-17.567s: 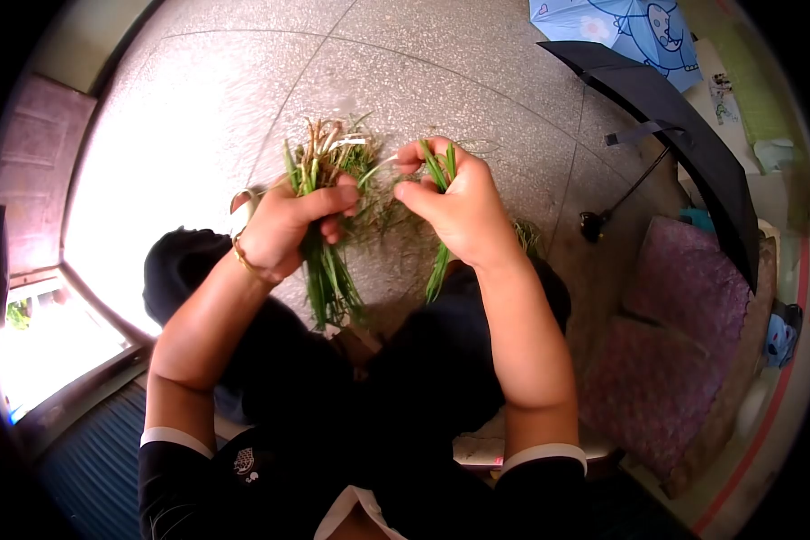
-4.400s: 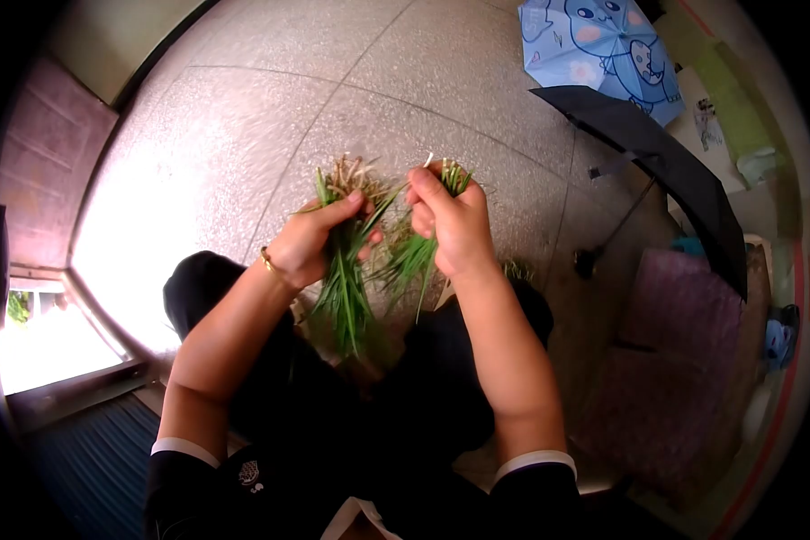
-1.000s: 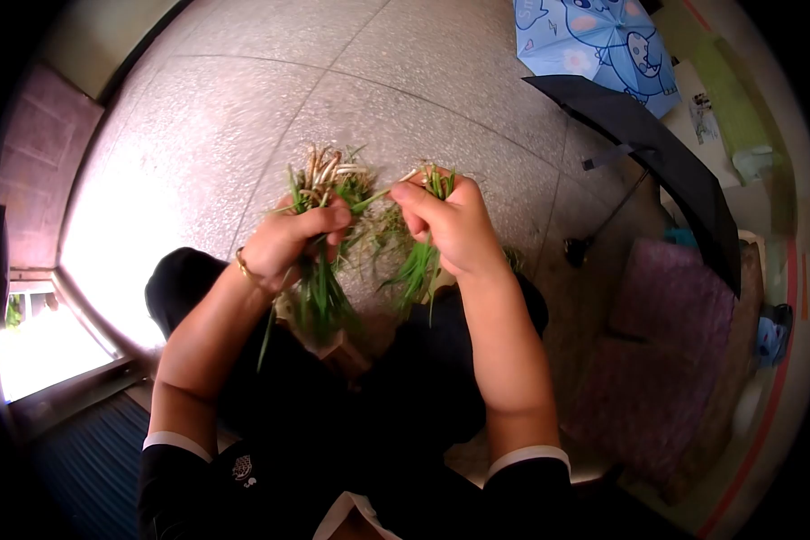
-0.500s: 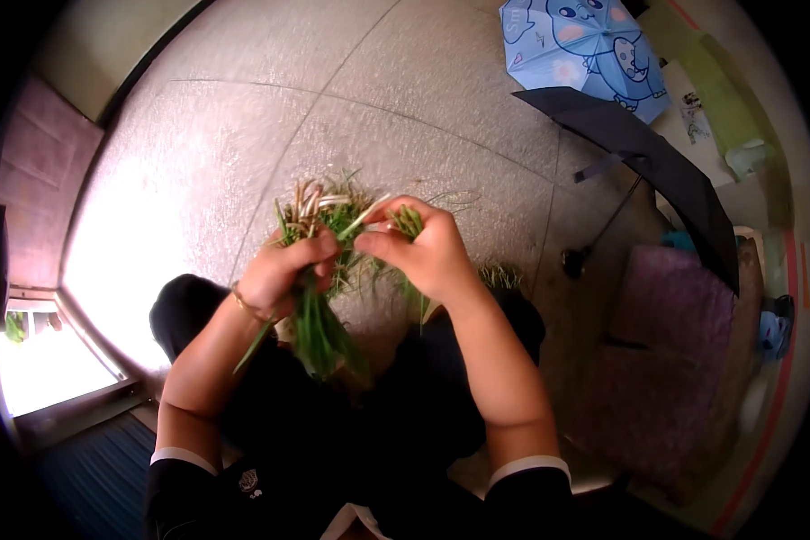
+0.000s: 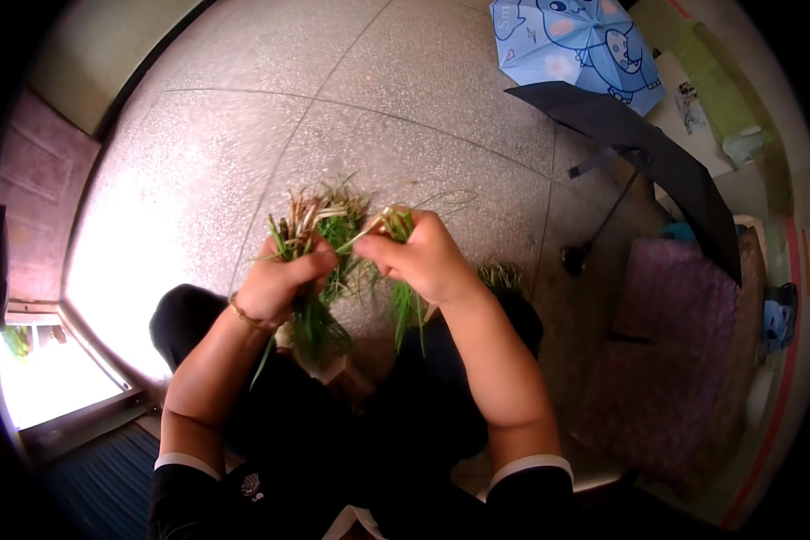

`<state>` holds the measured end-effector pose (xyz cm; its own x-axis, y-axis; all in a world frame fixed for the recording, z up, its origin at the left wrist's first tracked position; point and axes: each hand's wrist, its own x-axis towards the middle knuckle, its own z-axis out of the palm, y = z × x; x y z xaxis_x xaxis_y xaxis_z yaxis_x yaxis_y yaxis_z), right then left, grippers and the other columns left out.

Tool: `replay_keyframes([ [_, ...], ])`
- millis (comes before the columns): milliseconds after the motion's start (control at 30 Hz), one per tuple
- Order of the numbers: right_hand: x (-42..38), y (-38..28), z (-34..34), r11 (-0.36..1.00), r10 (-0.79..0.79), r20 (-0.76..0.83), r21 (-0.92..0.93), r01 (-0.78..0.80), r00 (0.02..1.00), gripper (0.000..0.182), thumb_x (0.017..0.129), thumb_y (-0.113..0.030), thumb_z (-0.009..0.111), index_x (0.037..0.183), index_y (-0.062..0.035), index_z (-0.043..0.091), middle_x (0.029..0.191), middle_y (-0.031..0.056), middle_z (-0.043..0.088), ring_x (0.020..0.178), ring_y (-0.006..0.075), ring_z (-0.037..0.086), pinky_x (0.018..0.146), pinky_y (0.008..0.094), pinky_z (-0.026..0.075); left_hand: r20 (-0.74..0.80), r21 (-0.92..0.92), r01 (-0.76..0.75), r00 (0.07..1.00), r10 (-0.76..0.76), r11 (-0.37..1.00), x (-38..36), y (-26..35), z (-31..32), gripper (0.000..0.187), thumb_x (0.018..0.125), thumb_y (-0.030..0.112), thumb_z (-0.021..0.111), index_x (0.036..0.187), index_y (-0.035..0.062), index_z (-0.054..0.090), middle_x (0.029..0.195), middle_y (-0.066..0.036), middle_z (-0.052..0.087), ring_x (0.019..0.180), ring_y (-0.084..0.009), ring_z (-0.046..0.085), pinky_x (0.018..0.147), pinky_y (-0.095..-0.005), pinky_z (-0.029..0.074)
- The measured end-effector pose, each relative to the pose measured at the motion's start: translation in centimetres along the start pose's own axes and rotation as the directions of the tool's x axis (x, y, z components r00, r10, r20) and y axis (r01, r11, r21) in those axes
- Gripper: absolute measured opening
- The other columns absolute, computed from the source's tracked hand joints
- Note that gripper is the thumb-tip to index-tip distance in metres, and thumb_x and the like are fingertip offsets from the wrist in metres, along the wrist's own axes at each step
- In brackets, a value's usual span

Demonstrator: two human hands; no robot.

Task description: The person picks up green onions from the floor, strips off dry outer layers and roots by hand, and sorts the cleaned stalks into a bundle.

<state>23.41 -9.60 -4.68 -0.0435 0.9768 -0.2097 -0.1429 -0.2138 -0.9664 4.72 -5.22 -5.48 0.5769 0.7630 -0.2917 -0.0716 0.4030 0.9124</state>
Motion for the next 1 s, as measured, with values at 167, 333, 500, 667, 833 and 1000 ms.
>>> replay_keyframes([
  [167,0.4,-0.4,-2.4,0.96,-0.058,-0.062,0.27,0.072,0.996,0.01,0.08,-0.011,0.057,0.07,-0.008,0.055,0.05,-0.0031,0.04,0.042,0.0046,0.036,0.037,0.0206,0.028,-0.025,0.014,-0.011,1.0,0.012,1.0,0.2,-0.2,-0.2,0.009,0.074,0.01,0.062,0.074,0.0039,0.055,0.059,-0.001,0.053,0.049,-0.0089,0.048,0.045,-0.0213,0.038],
  [333,0.7,-1.2,-4.3,0.754,-0.103,-0.232,0.616,0.229,0.967,0.014,0.084,-0.012,0.054,0.072,-0.0129,0.045,0.051,-0.0039,0.039,0.042,0.005,0.031,0.037,0.0212,0.025,-0.062,-0.139,0.037,0.997,-0.046,0.99,0.1,0.3,-0.4,0.01,0.075,0.012,0.061,0.075,0.0044,0.054,0.06,-0.001,0.052,0.048,-0.0097,0.047,0.044,-0.022,0.038],
  [500,0.3,-0.5,-4.2,0.996,-0.086,-0.267,-0.029,0.082,0.96,0.013,0.079,-0.006,0.06,0.078,-0.0089,0.048,0.061,-0.0024,0.044,0.053,0.0056,0.04,0.046,0.0211,0.032,-0.009,-0.252,0.064,0.998,-0.068,0.966,0.1,0.1,-0.4,0.016,0.079,0.017,0.059,0.07,0.0057,0.051,0.058,-0.002,0.05,0.047,-0.0102,0.046,0.043,-0.0227,0.037],
  [667,0.9,0.4,-2.5,0.891,-0.294,-0.27,-0.425,0.161,0.917,0.009,0.077,-0.005,0.062,0.08,-0.0001,0.055,0.087,0.0039,0.052,0.083,0.0139,0.051,0.072,0.0264,0.041,0.048,-0.267,0.09,0.996,-0.08,0.96,0.1,0.1,-0.5,0.02,0.08,0.018,0.058,0.066,0.0072,0.049,0.057,-0.002,0.049,0.047,-0.0107,0.045,0.043,-0.0228,0.037],
  [833,0.8,0.5,-0.8,0.791,-0.483,-0.186,-0.513,0.335,0.856,0.007,0.079,-0.006,0.06,0.081,0.0011,0.059,0.089,0.0055,0.055,0.079,0.0141,0.052,0.071,0.0264,0.042,0.08,-0.254,0.138,0.989,-0.121,0.957,0.0,0.0,-0.7,0.018,0.079,0.017,0.059,0.067,0.0065,0.05,0.057,-0.001,0.048,0.046,-0.0107,0.046,0.043,-0.0226,0.038],
  [1000,-0.1,0.1,0.4,0.989,-0.141,-0.14,-0.062,0.133,0.98,0.013,0.083,-0.01,0.057,0.091,0.0005,0.06,0.092,0.0055,0.061,0.056,0.0051,0.044,0.05,0.0197,0.037,-0.011,-0.221,0.066,0.997,-0.07,0.973,-0.3,0.2,-0.2,0.013,0.076,0.013,0.064,0.076,0.0045,0.053,0.059,-0.002,0.051,0.047,-0.0097,0.045,0.043,-0.0223,0.037],
])
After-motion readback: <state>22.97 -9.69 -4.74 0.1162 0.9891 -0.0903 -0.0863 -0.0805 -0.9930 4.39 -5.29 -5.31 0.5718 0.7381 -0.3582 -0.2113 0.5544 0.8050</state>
